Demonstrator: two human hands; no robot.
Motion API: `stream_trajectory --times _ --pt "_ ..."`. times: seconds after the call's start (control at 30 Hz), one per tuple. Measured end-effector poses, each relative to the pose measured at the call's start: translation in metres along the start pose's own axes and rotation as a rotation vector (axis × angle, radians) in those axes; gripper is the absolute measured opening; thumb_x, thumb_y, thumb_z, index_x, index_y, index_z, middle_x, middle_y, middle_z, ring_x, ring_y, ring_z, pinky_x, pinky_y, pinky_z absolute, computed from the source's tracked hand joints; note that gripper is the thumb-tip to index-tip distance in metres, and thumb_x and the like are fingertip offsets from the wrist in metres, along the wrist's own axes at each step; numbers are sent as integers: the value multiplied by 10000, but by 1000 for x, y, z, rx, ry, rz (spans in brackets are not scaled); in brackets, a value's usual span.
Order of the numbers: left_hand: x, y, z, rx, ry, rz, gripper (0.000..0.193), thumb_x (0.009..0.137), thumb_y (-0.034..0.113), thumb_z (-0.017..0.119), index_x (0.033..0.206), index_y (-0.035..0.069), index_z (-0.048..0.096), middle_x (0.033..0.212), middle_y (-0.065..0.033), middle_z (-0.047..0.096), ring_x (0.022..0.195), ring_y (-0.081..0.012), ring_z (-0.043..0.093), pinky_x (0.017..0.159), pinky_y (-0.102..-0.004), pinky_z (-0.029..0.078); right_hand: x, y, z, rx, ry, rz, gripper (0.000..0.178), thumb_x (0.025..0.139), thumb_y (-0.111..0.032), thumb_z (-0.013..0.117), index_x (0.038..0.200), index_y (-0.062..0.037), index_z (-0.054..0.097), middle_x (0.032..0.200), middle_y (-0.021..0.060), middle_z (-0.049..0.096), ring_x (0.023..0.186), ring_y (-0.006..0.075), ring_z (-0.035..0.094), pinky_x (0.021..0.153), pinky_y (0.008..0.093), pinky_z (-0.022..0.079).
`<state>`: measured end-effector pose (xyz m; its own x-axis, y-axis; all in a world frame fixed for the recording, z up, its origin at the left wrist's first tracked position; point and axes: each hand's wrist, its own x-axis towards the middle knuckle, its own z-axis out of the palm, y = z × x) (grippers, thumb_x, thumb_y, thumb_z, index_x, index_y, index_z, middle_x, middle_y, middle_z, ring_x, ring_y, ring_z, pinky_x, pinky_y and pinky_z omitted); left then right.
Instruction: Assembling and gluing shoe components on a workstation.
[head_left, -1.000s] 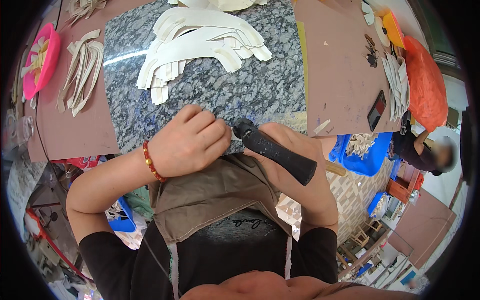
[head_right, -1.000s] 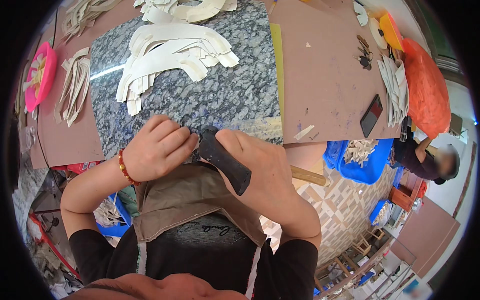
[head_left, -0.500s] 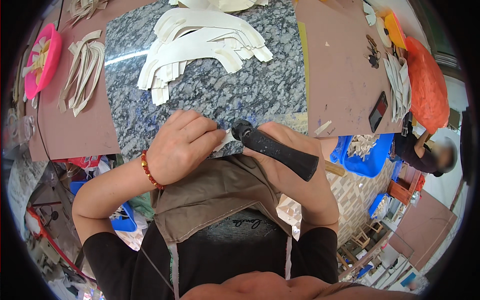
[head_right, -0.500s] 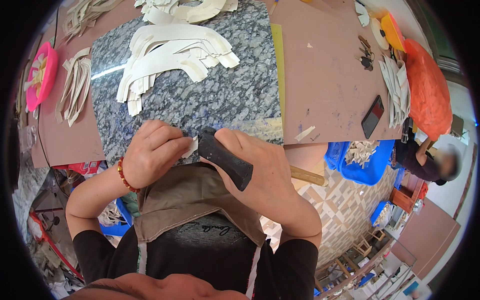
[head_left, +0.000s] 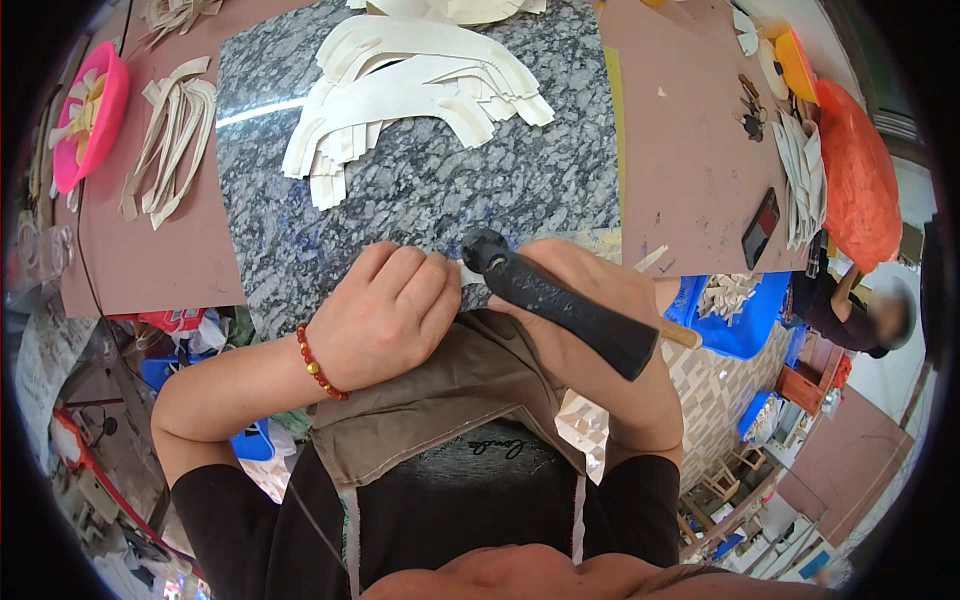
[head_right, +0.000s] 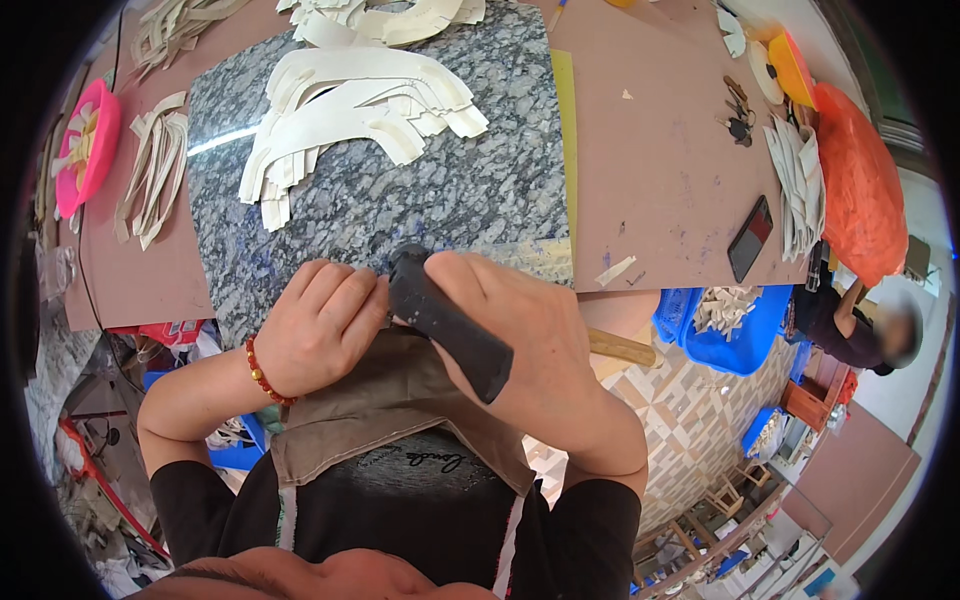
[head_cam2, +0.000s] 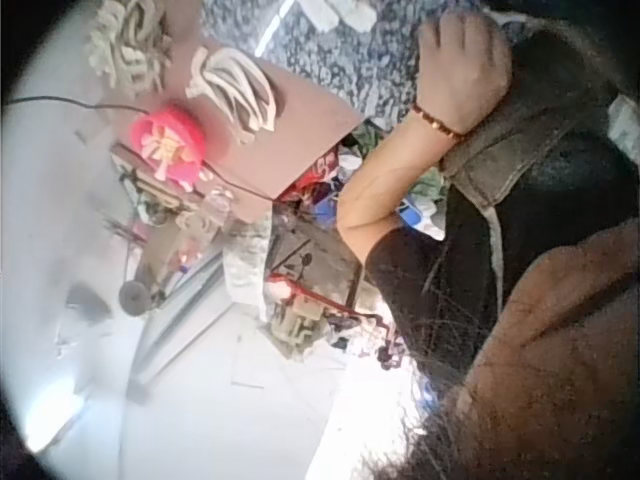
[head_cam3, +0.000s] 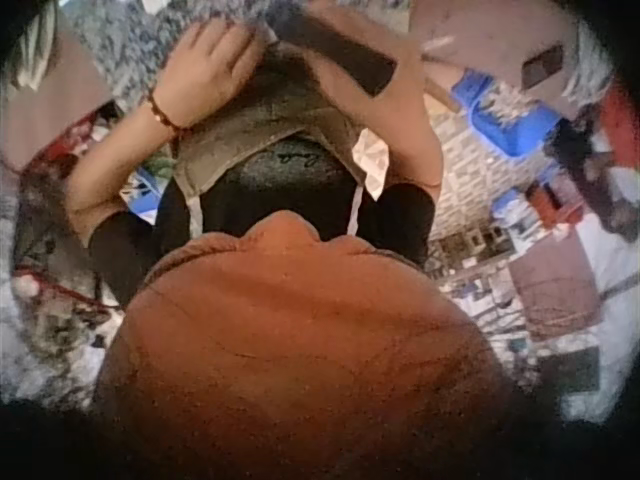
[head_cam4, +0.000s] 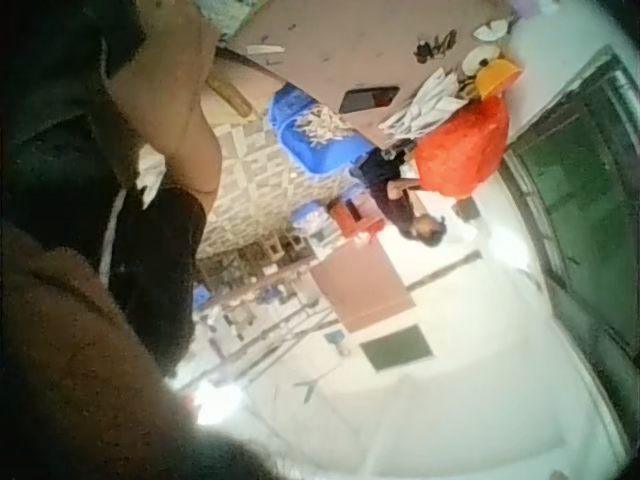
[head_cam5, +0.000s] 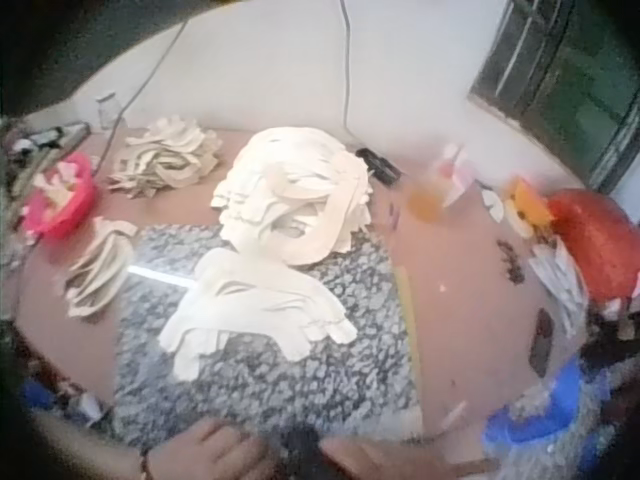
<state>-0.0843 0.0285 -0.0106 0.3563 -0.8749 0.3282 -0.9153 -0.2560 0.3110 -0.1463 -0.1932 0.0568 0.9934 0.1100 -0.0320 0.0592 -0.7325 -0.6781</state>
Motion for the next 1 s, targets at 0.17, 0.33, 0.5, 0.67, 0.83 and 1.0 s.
stream_trajectory --times 0.17,0.33,0.5,0.67,0.83,1.0 --pt "-9 -6 1 -88 83 -123 346 746 44 773 1076 -33 704 1017 -114 653 878 -266 632 760 -415 515 -2 -4 5 -27 -84 85 214 852 -105 834 984 -29 683 861 116 651 733 330 661 638 372 522" --pt "-20 0 5 -180 156 -161 373 732 34 768 1098 -13 712 986 -94 650 860 -265 638 746 -402 520 -2 1 6 14 -23 11 222 854 -118 837 989 -28 685 866 122 668 742 333 673 648 365 531" --pt "-19 8 8 -153 154 -168 376 739 39 715 1109 -27 705 1017 -114 640 890 -278 635 755 -387 526 2 -1 4 49 -12 34 224 854 -122 839 989 -27 687 862 121 676 744 335 679 652 361 536" --pt "-17 11 7 -125 138 -169 363 744 41 704 1099 -34 698 1039 -136 631 895 -288 631 759 -383 530 -1 -5 8 -42 -108 -23 236 847 -104 844 1002 -29 682 842 121 665 730 335 672 641 366 531" --pt "-18 7 8 -191 150 -183 330 735 60 738 1056 -11 706 985 -107 638 870 -277 629 755 -391 529 5 -8 3 -41 -66 -33 228 841 -87 844 990 -35 680 839 126 656 723 344 663 634 370 523" --pt "-23 0 3 -160 206 -234 281 765 106 765 1030 39 697 947 -59 630 858 -239 613 749 -371 483 2 -11 8 6 -116 31 219 857 -121 836 967 -24 674 852 116 663 748 329 674 650 373 528"
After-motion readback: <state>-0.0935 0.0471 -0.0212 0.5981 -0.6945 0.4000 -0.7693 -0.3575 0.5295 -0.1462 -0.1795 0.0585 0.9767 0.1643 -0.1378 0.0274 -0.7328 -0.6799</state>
